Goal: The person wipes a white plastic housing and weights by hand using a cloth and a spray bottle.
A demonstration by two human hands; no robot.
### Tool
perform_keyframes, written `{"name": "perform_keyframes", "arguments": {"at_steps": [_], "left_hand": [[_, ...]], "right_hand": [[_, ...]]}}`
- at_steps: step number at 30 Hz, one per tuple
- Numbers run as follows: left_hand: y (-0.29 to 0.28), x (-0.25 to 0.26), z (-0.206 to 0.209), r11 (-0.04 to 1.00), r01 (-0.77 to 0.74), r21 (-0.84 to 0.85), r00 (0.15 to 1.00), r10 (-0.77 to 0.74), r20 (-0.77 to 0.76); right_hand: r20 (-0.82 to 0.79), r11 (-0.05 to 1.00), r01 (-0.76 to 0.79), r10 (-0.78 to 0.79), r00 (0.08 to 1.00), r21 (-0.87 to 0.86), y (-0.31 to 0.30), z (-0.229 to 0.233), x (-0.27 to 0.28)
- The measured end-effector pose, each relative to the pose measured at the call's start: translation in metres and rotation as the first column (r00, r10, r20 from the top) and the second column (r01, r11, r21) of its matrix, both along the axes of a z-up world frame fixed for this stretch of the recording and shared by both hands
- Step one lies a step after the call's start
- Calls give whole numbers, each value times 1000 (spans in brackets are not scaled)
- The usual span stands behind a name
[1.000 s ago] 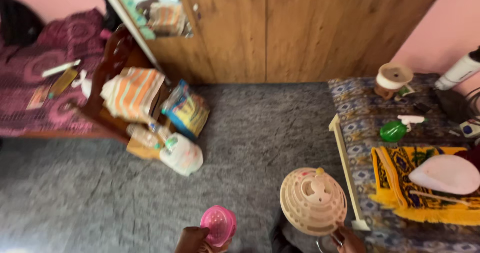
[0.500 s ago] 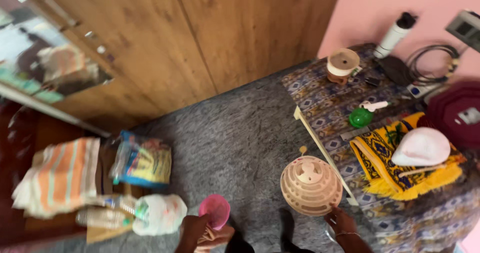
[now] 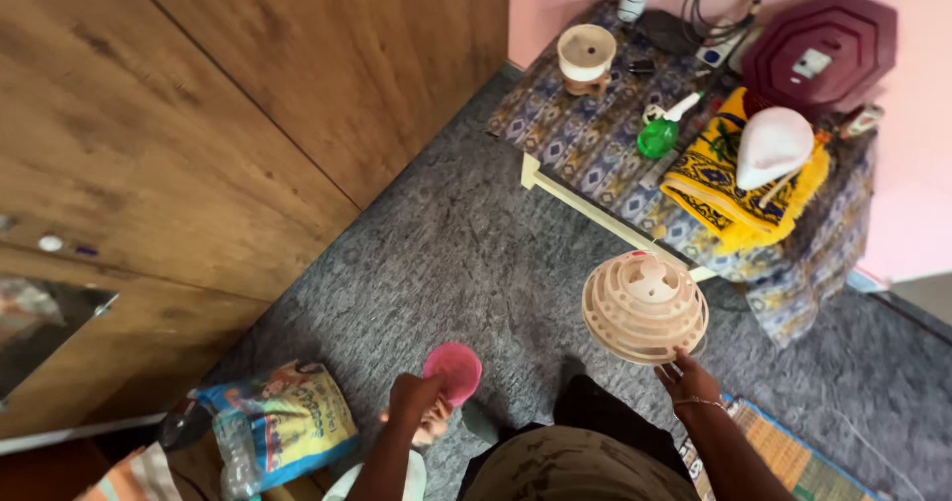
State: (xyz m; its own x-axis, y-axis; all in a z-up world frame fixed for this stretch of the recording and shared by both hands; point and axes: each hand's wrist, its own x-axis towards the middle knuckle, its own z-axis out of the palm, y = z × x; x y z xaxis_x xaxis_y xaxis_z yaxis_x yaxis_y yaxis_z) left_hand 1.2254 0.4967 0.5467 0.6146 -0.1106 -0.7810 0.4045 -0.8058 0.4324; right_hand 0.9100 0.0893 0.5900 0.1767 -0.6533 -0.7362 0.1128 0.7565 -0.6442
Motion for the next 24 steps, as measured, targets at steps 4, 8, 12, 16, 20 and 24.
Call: {"name": "perform_keyframes", "arguments": {"at_steps": [4, 8, 12, 16, 20, 24], "left_hand": [[-24, 42, -15, 990, -75, -116, 994, 64, -90], [-61, 76, -20, 980, -105, -171, 985, 79, -152], [-101, 103, 1, 998, -51, -42, 998, 49, -43], [-136, 135, -2, 946, 276, 169, 923, -310, 226], [-161, 157, -16, 947, 269, 178, 915, -309, 258], [-189, 175, -3, 951, 288, 109, 916, -307, 259]], "right_hand": [[-27, 998, 55, -55, 998, -9, 17, 0, -7], [-73, 996, 95, -94, 993, 4, 18, -9, -2], [-82, 997, 61, -58, 995, 43, 3, -20, 17], [-101, 997, 44, -38, 994, 66, -32, -32, 49], [-89, 999, -8, 12, 996, 53, -63, -47, 83], [-68, 998, -58, 61, 996, 38, -85, -57, 116]]}}
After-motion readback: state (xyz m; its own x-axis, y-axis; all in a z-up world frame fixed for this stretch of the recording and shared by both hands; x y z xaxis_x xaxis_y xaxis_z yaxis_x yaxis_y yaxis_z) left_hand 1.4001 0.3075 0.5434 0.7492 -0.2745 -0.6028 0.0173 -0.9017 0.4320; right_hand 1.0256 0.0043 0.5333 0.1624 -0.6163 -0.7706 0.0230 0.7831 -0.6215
